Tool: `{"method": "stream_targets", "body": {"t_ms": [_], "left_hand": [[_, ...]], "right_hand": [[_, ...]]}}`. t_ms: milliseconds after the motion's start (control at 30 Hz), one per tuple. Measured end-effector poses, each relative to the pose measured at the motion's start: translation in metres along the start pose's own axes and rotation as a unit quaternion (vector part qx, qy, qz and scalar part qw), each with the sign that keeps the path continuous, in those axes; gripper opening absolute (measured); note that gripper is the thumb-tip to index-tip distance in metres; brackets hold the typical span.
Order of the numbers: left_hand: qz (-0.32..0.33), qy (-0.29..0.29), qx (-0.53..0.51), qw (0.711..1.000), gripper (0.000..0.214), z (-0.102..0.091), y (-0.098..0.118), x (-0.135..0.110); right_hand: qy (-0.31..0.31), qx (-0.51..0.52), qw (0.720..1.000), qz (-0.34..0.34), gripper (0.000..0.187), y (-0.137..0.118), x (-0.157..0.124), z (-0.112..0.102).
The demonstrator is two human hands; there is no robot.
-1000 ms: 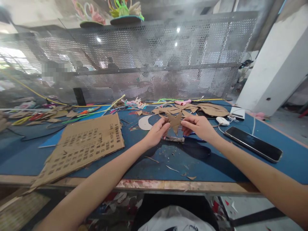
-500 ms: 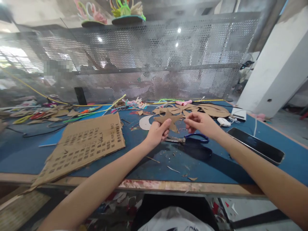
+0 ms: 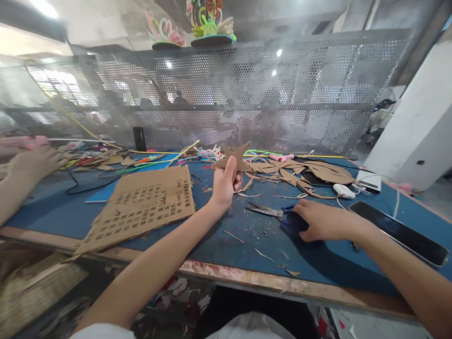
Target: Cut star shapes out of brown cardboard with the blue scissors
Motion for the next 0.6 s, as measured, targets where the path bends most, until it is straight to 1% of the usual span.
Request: {"method": "stream_targets", "body": {"t_ms": [67,100,133,167,200,267,333,367,433,467,533,600], "left_hand": [[0.001,-0.008,0.003,1.0,0.051,0.001,-0.002,0.0],[0.003,-0.011,0.004,1.0,0.052,0.001,-0.002,0.0],[0.006,-0.013,0.005,1.0,0.053,0.002,-0.002,0.0],[0.011,-0.012,0.005,1.0,0.054,0.002,0.0,-0.001],[0.018,-0.009,0.003,1.0,0.054,0.002,0.002,-0.001],[0.035,-0.001,-0.005,0.999,0.054,0.001,0.007,-0.003],[0.052,0.006,-0.014,0.999,0.055,0.0,0.013,-0.004],[0.057,0.008,-0.018,0.998,0.056,0.0,0.015,-0.004],[0.06,0.011,-0.027,0.998,0.057,0.001,0.017,-0.005],[0.059,0.011,-0.033,0.998,0.056,0.001,0.017,-0.006],[0.051,0.009,-0.043,0.998,0.055,0.003,0.015,-0.008],[0.04,0.009,-0.053,0.998,0.053,0.005,0.012,-0.011]], "right_hand": [[-0.061,-0.008,0.998,0.033,0.03,-0.006,-0.002,0.009],[-0.074,-0.012,0.996,0.055,0.028,-0.007,-0.001,0.012],[-0.069,-0.013,0.995,0.072,0.026,-0.007,0.001,0.013],[-0.047,-0.015,0.996,0.08,0.023,-0.006,0.005,0.012],[-0.012,-0.014,0.997,0.076,0.021,-0.005,0.01,0.01],[0.079,0.012,0.995,0.065,0.02,0.002,0.02,0.001],[0.159,0.086,0.981,0.064,0.015,0.015,0.026,-0.007],[0.186,0.141,0.97,0.068,0.017,0.023,0.028,-0.01],[0.215,0.254,0.941,0.064,0.032,0.031,0.028,-0.014],[0.222,0.305,0.925,0.049,0.037,0.03,0.027,-0.015],[0.227,0.376,0.898,-0.011,0.043,0.02,0.022,-0.019],[0.212,0.403,0.886,-0.087,0.047,0.0,0.015,-0.021]]}}
Point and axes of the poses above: each hand's wrist, its own x-axis towards the middle knuckle, its own z-axis out of the palm, y = z × x, the point moved 8 cm from there along x, towards the middle knuckle, and after that the axes turned 6 degrees about -x, right-handed, at the moved point
